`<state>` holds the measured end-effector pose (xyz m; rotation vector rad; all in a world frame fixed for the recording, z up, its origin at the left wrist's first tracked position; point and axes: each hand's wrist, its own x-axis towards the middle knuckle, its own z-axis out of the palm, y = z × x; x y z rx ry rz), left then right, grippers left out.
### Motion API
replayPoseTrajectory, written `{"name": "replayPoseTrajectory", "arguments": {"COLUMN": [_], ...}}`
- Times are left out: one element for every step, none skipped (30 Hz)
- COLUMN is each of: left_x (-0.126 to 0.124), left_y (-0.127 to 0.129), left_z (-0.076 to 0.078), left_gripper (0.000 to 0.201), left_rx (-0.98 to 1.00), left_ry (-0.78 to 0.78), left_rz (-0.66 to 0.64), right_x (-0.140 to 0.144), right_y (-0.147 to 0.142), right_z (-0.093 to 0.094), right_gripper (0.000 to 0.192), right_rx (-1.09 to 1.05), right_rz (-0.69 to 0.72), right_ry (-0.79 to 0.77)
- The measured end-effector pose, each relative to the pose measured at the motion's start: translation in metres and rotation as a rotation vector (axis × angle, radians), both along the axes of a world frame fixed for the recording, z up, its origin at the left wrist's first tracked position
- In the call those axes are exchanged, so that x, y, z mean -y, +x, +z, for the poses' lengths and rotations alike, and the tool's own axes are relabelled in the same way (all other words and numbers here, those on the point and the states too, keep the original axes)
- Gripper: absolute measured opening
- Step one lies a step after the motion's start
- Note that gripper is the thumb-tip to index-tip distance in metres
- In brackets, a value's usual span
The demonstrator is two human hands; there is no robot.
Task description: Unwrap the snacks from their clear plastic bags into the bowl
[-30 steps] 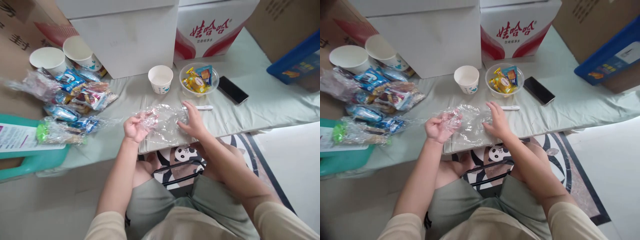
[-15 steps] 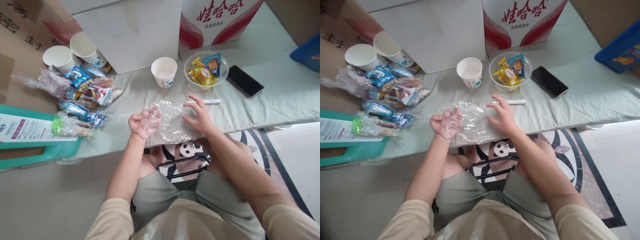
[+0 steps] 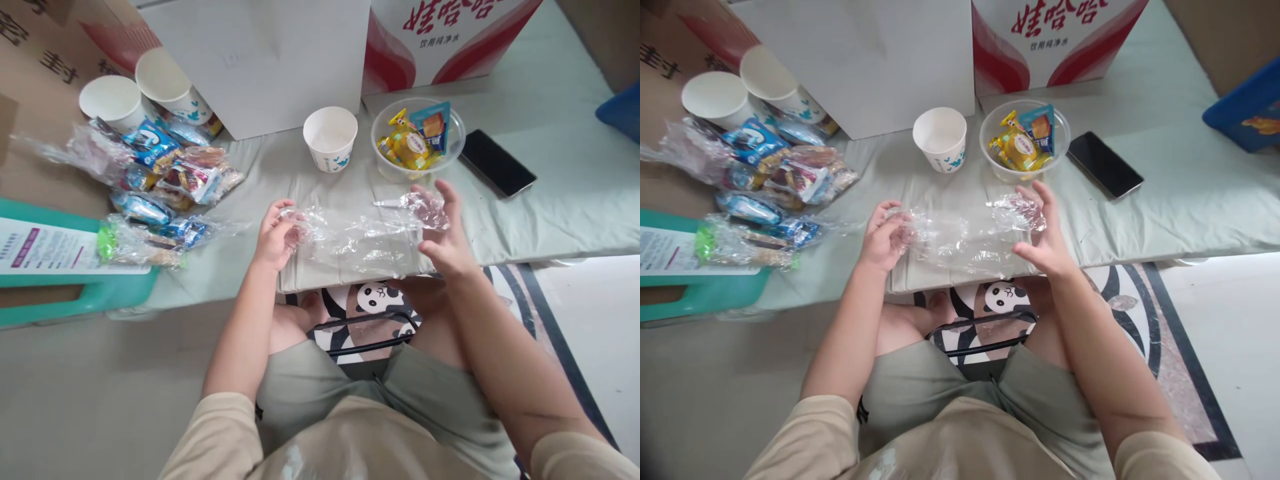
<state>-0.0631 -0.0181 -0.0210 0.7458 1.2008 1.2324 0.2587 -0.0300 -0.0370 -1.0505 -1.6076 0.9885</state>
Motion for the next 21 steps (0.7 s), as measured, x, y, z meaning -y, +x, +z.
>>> {"name": "replayPoseTrajectory", "arguments": {"left_x": [-0.002, -0.004, -0.005, -0.005, -0.006, -0.005, -0.005, -0.004, -0.004, -0.003, -0.004, -0.004, -0.005, -0.006, -0.008, -0.009, -0.010, -0.011, -0.011, -0.012, -0.012], "left_y": [0.001, 0.001, 0.002, 0.002, 0.002, 0.002, 0.002, 0.001, 0.000, -0.001, -0.001, -0.001, -0.001, -0.001, 0.000, 0.001, 0.001, 0.002, 0.001, 0.000, 0.000], "left_z": [0.002, 0.003, 0.004, 0.005, 0.005, 0.004, 0.003, 0.003, 0.002, 0.001, 0.000, -0.001, -0.002, -0.004, -0.005, -0.006, -0.007, -0.008, -0.007, -0.006, -0.005], "left_gripper": [0.037, 0.038, 0.038, 0.038, 0.039, 0.040, 0.041, 0.044, 0.048, 0.052, 0.054, 0.054, 0.051, 0.044, 0.038, 0.034, 0.035, 0.036, 0.037, 0.037, 0.035], "left_rx": [0.049, 0.091, 0.122, 0.144, 0.157, 0.161, 0.155, 0.141, 0.117, 0.082, 0.035, -0.023, -0.086, -0.150, -0.204, -0.239, -0.252, -0.244, -0.218, -0.182, -0.138], "left_ry": [-0.030, -0.058, -0.081, -0.095, -0.097, -0.077, -0.035, 0.024, 0.084, 0.133, 0.163, 0.171, 0.162, 0.147, 0.137, 0.136, 0.142, 0.151, 0.161, 0.172, 0.179], "left_rz": [0.012, 0.015, 0.007, -0.016, -0.051, -0.088, -0.127, -0.169, -0.217, -0.268, -0.314, -0.348, -0.359, -0.343, -0.301, -0.235, -0.157, -0.075, 0.006, 0.077, 0.129], "right_x": [-0.001, -0.002, -0.003, -0.005, -0.007, -0.009, -0.011, -0.013, -0.015, -0.016, -0.016, -0.016, -0.016, -0.015, -0.015, -0.014, -0.014, -0.013, -0.013, -0.013, -0.013], "right_y": [0.000, -0.002, -0.005, -0.010, -0.015, -0.020, -0.025, -0.029, -0.032, -0.033, -0.034, -0.035, -0.034, -0.034, -0.033, -0.032, -0.031, -0.031, -0.030, -0.029, -0.029], "right_z": [-0.005, -0.009, -0.012, -0.014, -0.015, -0.014, -0.012, -0.010, -0.006, -0.003, 0.000, 0.003, 0.006, 0.007, 0.008, 0.008, 0.008, 0.007, 0.007, 0.006, 0.005], "right_gripper": [0.105, 0.103, 0.098, 0.092, 0.084, 0.076, 0.067, 0.057, 0.046, 0.035, 0.027, 0.021, 0.018, 0.017, 0.017, 0.017, 0.018, 0.018, 0.018, 0.017, 0.016], "right_rx": [-0.050, -0.103, -0.152, -0.183, -0.213, -0.242, -0.265, -0.276, -0.274, -0.260, -0.238, -0.208, -0.176, -0.153, -0.141, -0.138, -0.143, -0.151, -0.160, -0.168, -0.175], "right_rz": [0.038, 0.035, -0.001, -0.042, -0.083, -0.122, -0.157, -0.191, -0.223, -0.250, -0.271, -0.284, -0.292, -0.300, -0.309, -0.325, -0.346, -0.367, -0.386, -0.405, -0.418], "right_ry": [-0.055, -0.105, -0.151, -0.200, -0.245, -0.281, -0.307, -0.323, -0.332, -0.335, -0.335, -0.335, -0.340, -0.344, -0.344, -0.340, -0.331, -0.318, -0.305, -0.294, -0.290]}}
